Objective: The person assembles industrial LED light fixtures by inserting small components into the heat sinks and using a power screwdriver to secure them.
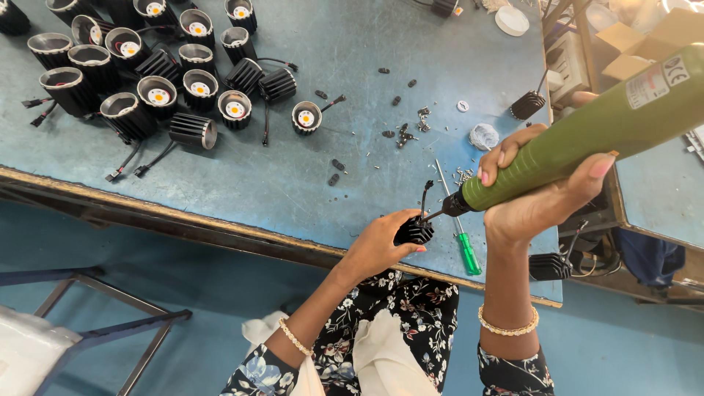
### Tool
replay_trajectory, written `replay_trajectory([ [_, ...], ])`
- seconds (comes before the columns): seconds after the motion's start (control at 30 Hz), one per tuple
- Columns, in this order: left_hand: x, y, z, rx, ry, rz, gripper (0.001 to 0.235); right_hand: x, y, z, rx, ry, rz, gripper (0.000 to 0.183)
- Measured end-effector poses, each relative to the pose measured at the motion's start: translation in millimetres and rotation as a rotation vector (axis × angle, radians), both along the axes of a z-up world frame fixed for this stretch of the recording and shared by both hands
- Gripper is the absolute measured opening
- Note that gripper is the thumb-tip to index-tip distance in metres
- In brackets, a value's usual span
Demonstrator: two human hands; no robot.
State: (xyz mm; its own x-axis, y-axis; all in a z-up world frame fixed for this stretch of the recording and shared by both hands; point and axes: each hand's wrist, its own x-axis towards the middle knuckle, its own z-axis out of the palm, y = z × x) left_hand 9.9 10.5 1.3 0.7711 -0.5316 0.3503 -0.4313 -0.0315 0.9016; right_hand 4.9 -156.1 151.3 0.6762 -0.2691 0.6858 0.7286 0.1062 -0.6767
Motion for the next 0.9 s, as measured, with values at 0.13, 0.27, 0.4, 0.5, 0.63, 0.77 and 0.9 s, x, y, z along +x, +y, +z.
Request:
replay_trajectory([
  [0.13, 0.5, -0.2, -1.8, 0.001, 0.031, -0.016, 0.067, -7.4, 21.0, 11.7, -0.063, -0.013, -0.020, 0.055],
  [0.27, -0.1, -1.0, -4.2, -0.030, -0.019, -0.002, 0.065, -13.3, 33.5, 19.9, -0.097, 0.088, -0.114, 0.041],
  [0.4, 0.1, -1.0, -3.1, -0.044, -0.018, -0.005, 0.064, -10.4, 34.4, 23.6, -0.058, 0.097, -0.110, 0.039],
  [0.5, 0.0, -0.4, -1.6, -0.041, -0.004, -0.006, 0.064, -8.0, 32.0, 24.0, -0.054, 0.089, -0.089, 0.037],
  [0.63, -0.8, 0.8, 2.0, -0.036, 0.025, -0.019, 0.062, -7.2, 30.2, 25.3, -0.043, 0.086, -0.092, 0.035],
  [0.77, -0.5, 0.8, 4.9, -0.017, 0.047, -0.015, 0.062, -8.9, 28.1, 28.0, -0.031, 0.084, -0.081, 0.031],
  [0.9, -0.2, 1.0, 5.2, -0.015, 0.061, -0.023, 0.062, -8.2, 23.1, 32.0, -0.021, 0.058, -0.050, 0.030],
])
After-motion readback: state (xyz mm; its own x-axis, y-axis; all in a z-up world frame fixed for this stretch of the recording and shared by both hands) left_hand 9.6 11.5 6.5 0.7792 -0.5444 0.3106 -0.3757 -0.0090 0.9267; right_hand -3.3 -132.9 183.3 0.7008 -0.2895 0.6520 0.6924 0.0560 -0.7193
